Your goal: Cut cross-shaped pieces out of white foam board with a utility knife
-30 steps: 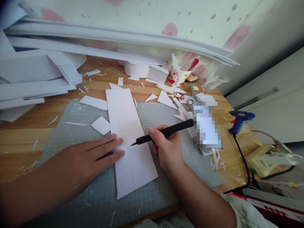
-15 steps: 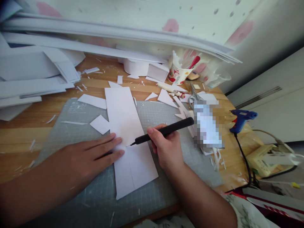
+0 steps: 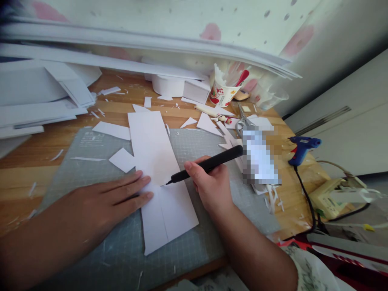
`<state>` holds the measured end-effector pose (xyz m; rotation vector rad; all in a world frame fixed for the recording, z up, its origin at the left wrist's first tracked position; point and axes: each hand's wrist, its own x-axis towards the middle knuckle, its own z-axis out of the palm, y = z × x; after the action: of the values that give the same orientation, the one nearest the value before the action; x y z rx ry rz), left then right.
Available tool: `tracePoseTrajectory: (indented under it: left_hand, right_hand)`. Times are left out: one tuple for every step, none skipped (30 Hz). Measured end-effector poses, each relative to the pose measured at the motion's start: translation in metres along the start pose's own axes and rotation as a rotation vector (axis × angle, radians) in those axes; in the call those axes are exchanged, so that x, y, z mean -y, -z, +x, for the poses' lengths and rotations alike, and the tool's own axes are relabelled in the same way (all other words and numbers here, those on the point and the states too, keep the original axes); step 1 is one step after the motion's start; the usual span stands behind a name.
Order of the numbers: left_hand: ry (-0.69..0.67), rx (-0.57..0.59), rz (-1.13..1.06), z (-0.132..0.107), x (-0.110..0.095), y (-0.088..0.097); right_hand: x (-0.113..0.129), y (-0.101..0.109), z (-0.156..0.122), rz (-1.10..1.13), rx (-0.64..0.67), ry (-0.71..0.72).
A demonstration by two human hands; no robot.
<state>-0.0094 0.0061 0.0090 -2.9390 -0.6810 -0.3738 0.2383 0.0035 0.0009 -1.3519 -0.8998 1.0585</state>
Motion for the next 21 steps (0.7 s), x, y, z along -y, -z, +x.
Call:
tracePoseTrajectory:
  left_hand:
    - [-0.003, 0.001, -0.001, 0.000, 0.000, 0.000]
    - [-0.002, 0.007, -0.005, -0.001, 0.000, -0.001]
    - [0.008, 0.007, -0.011, -0.001, 0.000, -0.003]
    - [0.021, 0.007, -0.016, -0.002, 0.000, -0.004]
    - [0.033, 0.007, -0.021, -0.003, 0.000, -0.006]
    - [0.041, 0.007, -0.029, -0.004, 0.000, -0.007]
    - [0.043, 0.007, -0.038, -0.005, 0.000, -0.008]
    - [0.038, 0.011, -0.050, -0.005, 0.001, -0.008]
    - [0.032, 0.020, -0.062, -0.005, 0.001, -0.008]
    - [0.028, 0.035, -0.074, -0.005, 0.001, -0.007]
    - [0.034, 0.045, -0.083, -0.005, 0.001, -0.006]
    - [0.042, 0.057, -0.087, -0.005, 0.001, -0.005]
    - [0.047, 0.067, -0.089, -0.004, 0.001, -0.004]
    - [0.045, 0.074, -0.089, -0.004, 0.001, -0.002]
    - [0.037, 0.073, -0.084, -0.003, 0.001, -0.001]
    - [0.026, 0.067, -0.077, -0.002, 0.001, -0.001]
    - [0.017, 0.063, -0.069, -0.002, 0.002, 0.000]
    - [0.009, 0.058, -0.060, -0.001, 0.002, 0.000]
    - [0.003, 0.052, -0.052, -0.001, 0.002, 0.001]
    - [0.000, 0.048, -0.045, 0.000, 0.002, 0.001]
    - [-0.003, 0.042, -0.041, 0.000, 0.003, 0.001]
  right_hand:
    - [0.000, 0.001, 0.000, -0.009, 0.000, 0.006]
    - [0.000, 0.002, 0.001, -0.018, 0.001, 0.011]
    - [0.000, 0.003, 0.001, -0.025, 0.002, 0.015]
    - [0.000, 0.003, 0.002, -0.029, 0.003, 0.018]
    - [-0.001, 0.004, 0.002, -0.031, 0.002, 0.023]
    - [-0.001, 0.005, 0.003, -0.033, -0.002, 0.029]
    - [-0.001, 0.007, 0.003, -0.037, -0.008, 0.036]
    - [-0.001, 0.008, 0.004, -0.043, -0.017, 0.042]
    - [-0.001, 0.009, 0.005, -0.052, -0.026, 0.047]
    - [0.000, 0.010, 0.006, -0.061, -0.035, 0.052]
    - [0.000, 0.012, 0.007, -0.071, -0.042, 0.057]
    - [0.001, 0.013, 0.007, -0.079, -0.050, 0.062]
    - [0.001, 0.015, 0.008, -0.087, -0.055, 0.069]
    - [0.002, 0.016, 0.009, -0.094, -0.056, 0.073]
    - [0.003, 0.017, 0.010, -0.101, -0.054, 0.076]
    - [0.004, 0.019, 0.011, -0.107, -0.049, 0.079]
    - [0.004, 0.020, 0.012, -0.110, -0.040, 0.081]
    - [0.005, 0.021, 0.013, -0.112, -0.030, 0.082]
    - [0.006, 0.023, 0.014, -0.109, -0.022, 0.084]
    - [0.006, 0.024, 0.015, -0.105, -0.020, 0.089]
    - [0.006, 0.025, 0.016, -0.100, -0.023, 0.096]
